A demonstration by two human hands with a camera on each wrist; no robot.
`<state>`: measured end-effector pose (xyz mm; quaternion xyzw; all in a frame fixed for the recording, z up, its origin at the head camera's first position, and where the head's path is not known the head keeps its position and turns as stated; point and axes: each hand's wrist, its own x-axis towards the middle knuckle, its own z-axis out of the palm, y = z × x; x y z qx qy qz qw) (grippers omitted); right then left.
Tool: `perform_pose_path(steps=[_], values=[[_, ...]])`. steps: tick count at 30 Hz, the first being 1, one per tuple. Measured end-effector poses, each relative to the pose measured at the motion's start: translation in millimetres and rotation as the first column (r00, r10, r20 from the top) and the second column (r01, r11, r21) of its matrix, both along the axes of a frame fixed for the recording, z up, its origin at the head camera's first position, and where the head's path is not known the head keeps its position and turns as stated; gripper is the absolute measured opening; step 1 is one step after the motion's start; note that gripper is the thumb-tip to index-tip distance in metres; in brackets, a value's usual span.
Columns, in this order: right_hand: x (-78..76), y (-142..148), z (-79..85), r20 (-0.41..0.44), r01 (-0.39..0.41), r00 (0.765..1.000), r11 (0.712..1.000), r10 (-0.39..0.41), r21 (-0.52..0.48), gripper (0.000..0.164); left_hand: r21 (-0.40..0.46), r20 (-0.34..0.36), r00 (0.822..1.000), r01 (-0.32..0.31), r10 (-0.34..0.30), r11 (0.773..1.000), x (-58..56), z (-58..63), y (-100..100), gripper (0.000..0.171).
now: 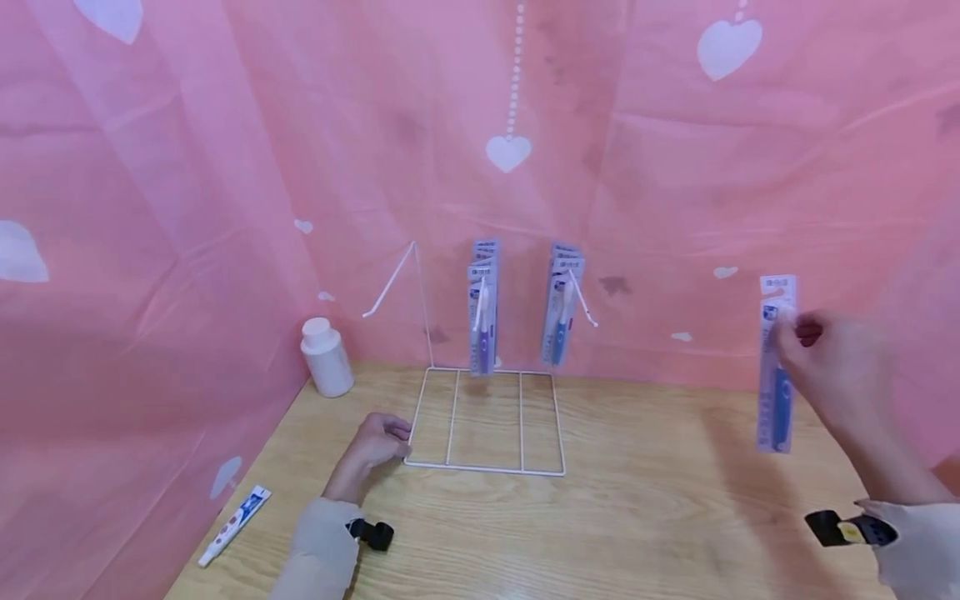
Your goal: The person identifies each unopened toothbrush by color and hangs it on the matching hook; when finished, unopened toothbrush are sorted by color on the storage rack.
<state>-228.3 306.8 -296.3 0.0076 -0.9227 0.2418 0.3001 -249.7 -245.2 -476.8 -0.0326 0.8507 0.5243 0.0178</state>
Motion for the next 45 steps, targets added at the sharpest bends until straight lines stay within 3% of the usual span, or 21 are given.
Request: perform_pose_path(steps=[3,5,10,14,17,22,26,30,37,45], values=[[6.0,-18,11.1,-0.021,-0.043,0.999,0.999,0.043,0.004,0.042,-0.001,0.017,1.000,-0.015,0.015,1.000,-0.4,-2.4,-1,0.033],[12.8,-33,16.1,-0.082,-0.067,0.994,0.998,0.067,0.007,0.038,-0.010,0.017,1.000,-0.016,0.016,1.000,0.0,-2.6,-1,0.034],[26.4,-67,22.8,-0.236,-0.151,0.959,0.988,0.154,0.030,0.029,-0.014,0.020,1.000,-0.013,0.013,1.000,0.9,-2.2,-2,0.034],[41.8,-89,25.0,-0.277,-0.204,0.938,0.978,0.209,0.045,0.022,-0.001,0.021,1.000,-0.013,0.013,1.000,0.2,-2.0,-1,0.035],[53.7,-106,28.3,-0.319,-0.249,0.914,0.967,0.250,0.046,0.016,0.008,0.017,1.000,-0.014,0.014,1.000,0.2,-1.5,-1,0.035],[65.1,-134,32.3,-0.402,-0.340,0.854,0.939,0.331,0.050,0.009,0.003,0.009,1.000,-0.014,0.014,1.000,-0.4,-1.2,0,0.035],[67.4,-151,28.3,-0.409,-0.393,0.831,0.918,0.377,0.049,0.013,-0.010,0.018,1.000,-0.019,0.020,1.000,-0.8,-0.9,0,0.035],[64.2,-164,19.8,-0.384,-0.394,0.839,0.917,0.385,0.059,0.012,-0.019,0.037,0.999,-0.020,0.021,1.000,-0.5,-0.6,0,0.035],[51.0,-175,8.0,-0.340,-0.341,0.876,0.938,0.342,0.065,0.004,-0.012,0.030,0.999,-0.017,0.017,1.000,-0.7,-0.7,0,0.034],[32.2,-185,0.6,-0.266,-0.314,0.915,0.949,0.303,0.001,0.009,0.003,0.026,1.000,-0.012,0.012,1.000,-0.8,-3.3,0,0.034]])
